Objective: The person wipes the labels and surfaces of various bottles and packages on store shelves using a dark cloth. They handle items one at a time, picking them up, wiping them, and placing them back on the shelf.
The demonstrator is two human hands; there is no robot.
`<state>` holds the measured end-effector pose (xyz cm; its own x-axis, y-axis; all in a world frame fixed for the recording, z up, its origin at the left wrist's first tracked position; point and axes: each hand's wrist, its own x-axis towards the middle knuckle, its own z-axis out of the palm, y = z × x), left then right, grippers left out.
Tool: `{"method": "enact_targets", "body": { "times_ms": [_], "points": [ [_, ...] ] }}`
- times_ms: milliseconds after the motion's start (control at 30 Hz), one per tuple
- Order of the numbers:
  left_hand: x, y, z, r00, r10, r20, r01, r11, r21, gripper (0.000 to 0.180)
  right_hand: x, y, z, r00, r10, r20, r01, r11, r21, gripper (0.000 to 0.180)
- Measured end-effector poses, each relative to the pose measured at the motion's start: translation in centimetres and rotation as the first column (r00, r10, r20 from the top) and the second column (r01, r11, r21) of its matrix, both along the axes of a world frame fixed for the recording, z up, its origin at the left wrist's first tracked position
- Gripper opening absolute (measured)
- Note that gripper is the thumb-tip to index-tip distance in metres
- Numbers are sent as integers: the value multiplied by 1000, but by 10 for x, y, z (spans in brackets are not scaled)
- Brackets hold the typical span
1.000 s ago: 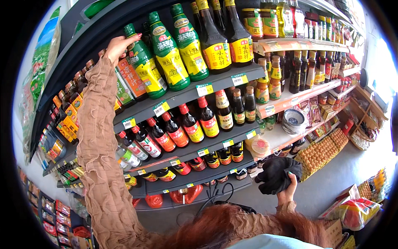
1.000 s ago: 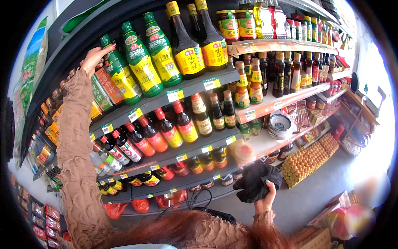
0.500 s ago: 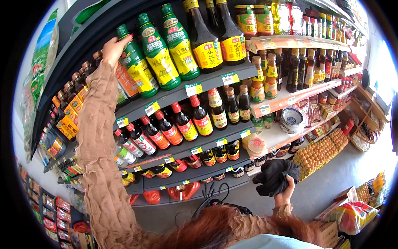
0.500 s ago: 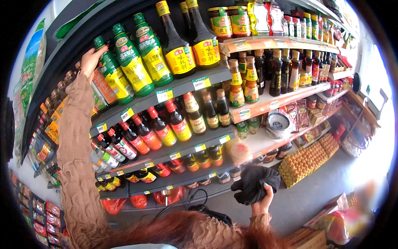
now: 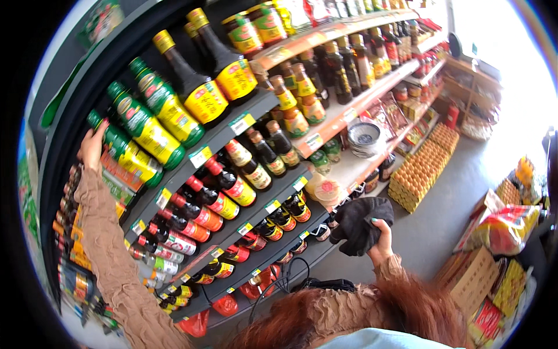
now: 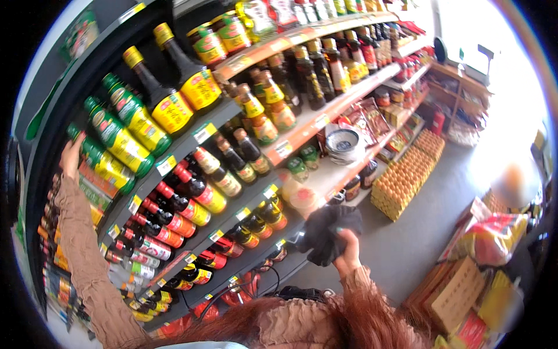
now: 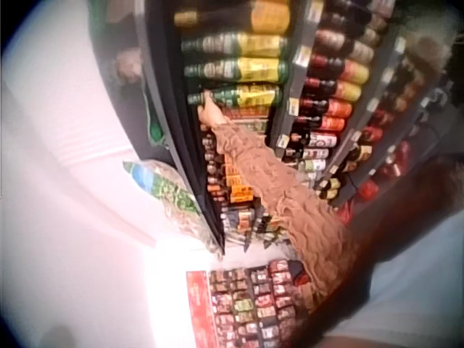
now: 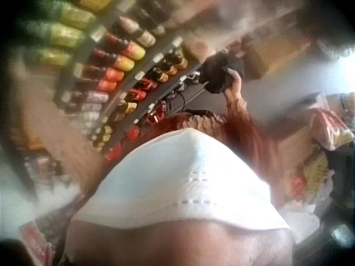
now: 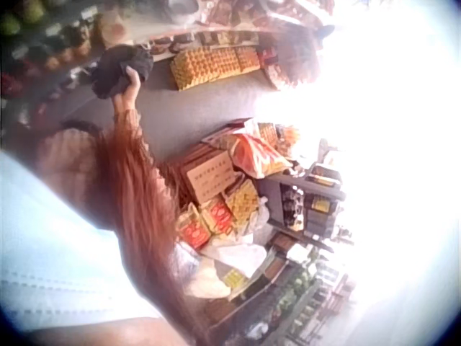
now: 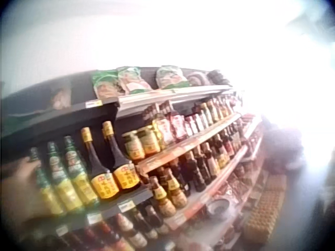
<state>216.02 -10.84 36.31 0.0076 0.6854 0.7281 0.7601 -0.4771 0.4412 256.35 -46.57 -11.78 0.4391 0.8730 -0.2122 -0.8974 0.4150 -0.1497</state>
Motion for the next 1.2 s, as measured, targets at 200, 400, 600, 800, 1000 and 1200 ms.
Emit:
{"method": "enact_targets", "body": {
  "times_ms": [200, 400, 600, 800, 1000, 1200],
  "points": [
    [0, 38, 5, 969, -189, 157, 205, 974, -95, 39, -3, -17, 8, 994, -107, -2, 107, 994, 26, 49],
    [-3, 15, -6, 874, -378, 307, 388, 921, 28, 41, 4, -38, 1, 990, -136, -35, 134, 990, -54, 48],
    [7, -30, -12, 796, -489, 356, 393, 866, 310, 31, 8, -47, 28, 995, -86, 43, 87, 996, -13, 57],
    [20, -168, 8, 840, -513, 174, 445, 837, 319, 29, -10, -29, 51, 976, 109, 187, -119, 992, 42, 59],
    [90, -273, -110, 777, -553, 299, 557, 827, 83, 29, -79, 21, 134, 491, 170, 854, -418, 907, 59, 50],
    [119, -298, -233, 734, -511, 448, 612, 784, -108, 32, -166, 52, 163, -97, -378, 921, -32, 926, 377, 80]
  ]
}}
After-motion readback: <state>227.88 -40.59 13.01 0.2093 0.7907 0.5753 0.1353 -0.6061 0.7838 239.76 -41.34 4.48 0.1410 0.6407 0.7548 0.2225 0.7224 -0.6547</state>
